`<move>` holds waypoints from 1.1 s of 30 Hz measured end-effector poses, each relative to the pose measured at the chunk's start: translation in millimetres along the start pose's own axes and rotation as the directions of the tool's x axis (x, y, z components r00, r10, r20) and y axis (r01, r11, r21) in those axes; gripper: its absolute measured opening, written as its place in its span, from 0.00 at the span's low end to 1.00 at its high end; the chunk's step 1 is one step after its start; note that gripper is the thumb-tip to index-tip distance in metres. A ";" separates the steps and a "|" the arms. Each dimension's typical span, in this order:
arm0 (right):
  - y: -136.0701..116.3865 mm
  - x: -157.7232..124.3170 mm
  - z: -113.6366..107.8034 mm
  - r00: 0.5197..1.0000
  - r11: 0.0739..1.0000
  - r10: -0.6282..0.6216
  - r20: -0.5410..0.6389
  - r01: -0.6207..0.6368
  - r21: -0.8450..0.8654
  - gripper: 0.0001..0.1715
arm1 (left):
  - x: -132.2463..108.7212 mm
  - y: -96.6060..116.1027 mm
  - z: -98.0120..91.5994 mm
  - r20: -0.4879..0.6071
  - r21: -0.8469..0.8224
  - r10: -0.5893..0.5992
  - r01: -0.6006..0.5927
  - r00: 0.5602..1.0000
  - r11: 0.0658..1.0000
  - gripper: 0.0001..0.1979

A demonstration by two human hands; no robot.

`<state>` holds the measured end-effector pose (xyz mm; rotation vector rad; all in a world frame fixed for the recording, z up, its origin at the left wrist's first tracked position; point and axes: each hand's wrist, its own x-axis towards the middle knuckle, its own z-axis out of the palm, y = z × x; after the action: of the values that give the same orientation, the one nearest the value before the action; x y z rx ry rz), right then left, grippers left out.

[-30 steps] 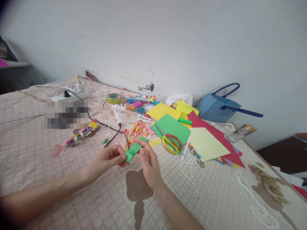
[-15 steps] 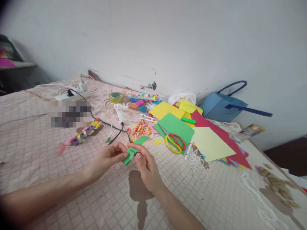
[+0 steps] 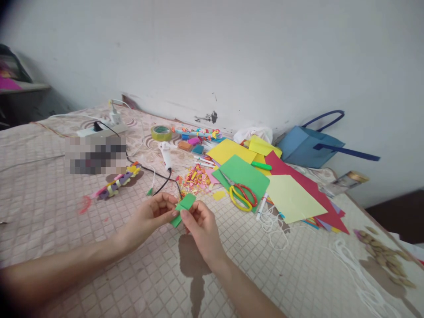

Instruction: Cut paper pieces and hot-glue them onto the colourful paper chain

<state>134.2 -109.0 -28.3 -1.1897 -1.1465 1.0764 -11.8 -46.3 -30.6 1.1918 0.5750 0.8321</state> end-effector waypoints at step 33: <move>-1.2 1.5 -3.9 0.995 1.000 0.006 -0.104 -0.003 0.028 0.12 | -5.2 9.3 3.8 0.151 0.136 -0.275 0.256 0.949 0.957 0.17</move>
<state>138.3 -108.1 -27.1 -1.2133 -1.0459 1.0184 -14.3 -51.3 -20.8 1.2434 0.6344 0.4686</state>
